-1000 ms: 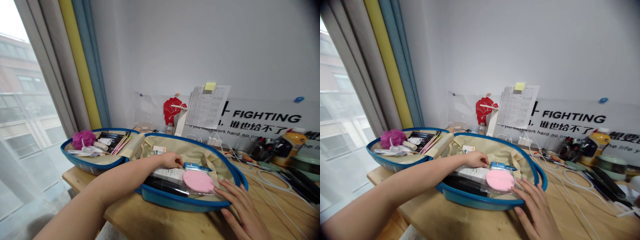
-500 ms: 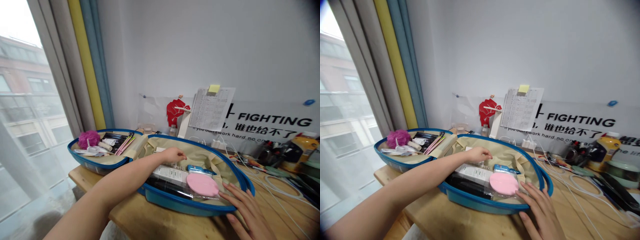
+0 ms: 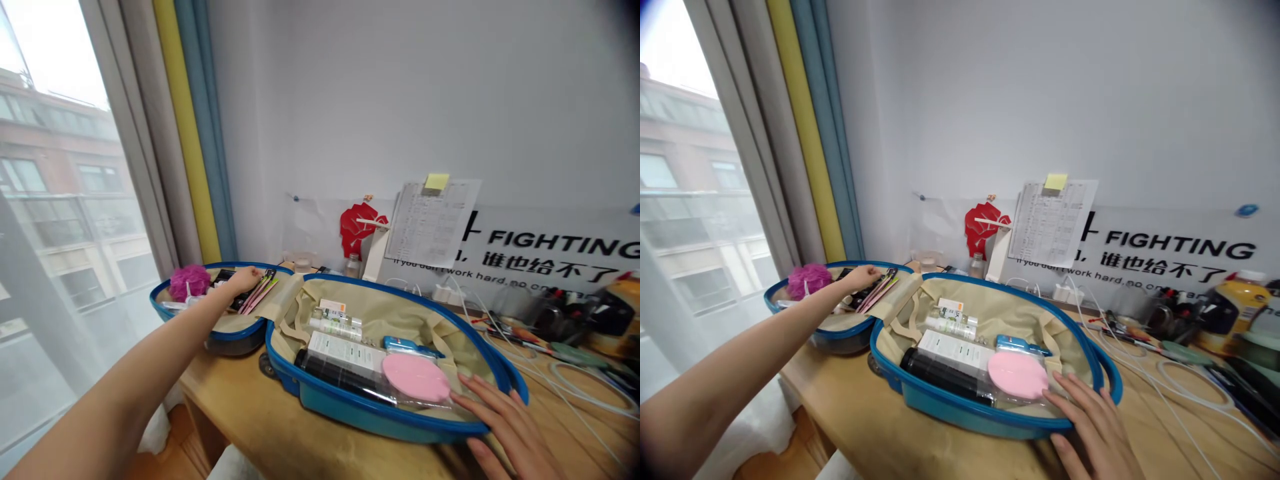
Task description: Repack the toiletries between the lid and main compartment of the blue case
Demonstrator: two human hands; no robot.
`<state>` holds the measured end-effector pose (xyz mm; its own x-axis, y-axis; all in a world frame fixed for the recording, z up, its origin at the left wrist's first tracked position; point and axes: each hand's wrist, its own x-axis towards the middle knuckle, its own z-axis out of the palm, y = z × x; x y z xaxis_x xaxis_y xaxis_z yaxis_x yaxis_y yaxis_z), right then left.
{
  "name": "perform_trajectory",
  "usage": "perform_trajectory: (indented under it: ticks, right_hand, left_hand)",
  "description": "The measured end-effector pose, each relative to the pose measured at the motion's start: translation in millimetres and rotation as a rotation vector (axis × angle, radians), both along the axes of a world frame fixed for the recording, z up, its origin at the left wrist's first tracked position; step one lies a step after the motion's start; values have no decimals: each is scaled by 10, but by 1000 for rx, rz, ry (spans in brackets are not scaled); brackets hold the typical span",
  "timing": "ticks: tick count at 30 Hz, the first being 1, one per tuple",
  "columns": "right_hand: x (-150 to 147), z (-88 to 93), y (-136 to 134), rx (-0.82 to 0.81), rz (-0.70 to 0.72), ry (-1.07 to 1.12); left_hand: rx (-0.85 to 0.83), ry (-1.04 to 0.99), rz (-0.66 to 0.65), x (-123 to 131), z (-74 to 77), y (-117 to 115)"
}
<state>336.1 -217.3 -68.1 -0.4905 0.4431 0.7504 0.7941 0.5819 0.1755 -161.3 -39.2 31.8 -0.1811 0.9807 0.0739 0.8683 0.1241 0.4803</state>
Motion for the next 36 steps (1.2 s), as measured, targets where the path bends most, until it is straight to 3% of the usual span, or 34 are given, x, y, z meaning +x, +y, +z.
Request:
perform_trajectory:
  ticks: [3, 6, 15, 25, 28, 31, 36]
  right_hand:
    - [-20, 24, -4, 15, 0, 0]
    - [-33, 56, -13, 26, -9, -1]
    - [-30, 67, -15, 16, -20, -7]
    - [-43, 62, -8, 24, -23, -8]
    - [-40, 67, -15, 28, -33, -27]
    - [-33, 58, -27, 39, -37, -28]
    - [-23, 40, -31, 33, -33, -12]
  left_hand:
    - [-121, 97, -12, -154, -169, -75]
    - [-195, 184, -57, -150, -245, -97]
    - [-307, 331, -95, -63, -239, -134]
    - [-395, 295, -81, -42, -227, -239]
    - [-342, 260, -76, -49, -151, -268]
    - [-222, 236, -87, -4, 39, -284]
    - [-2, 206, -274, 431, 393, -393]
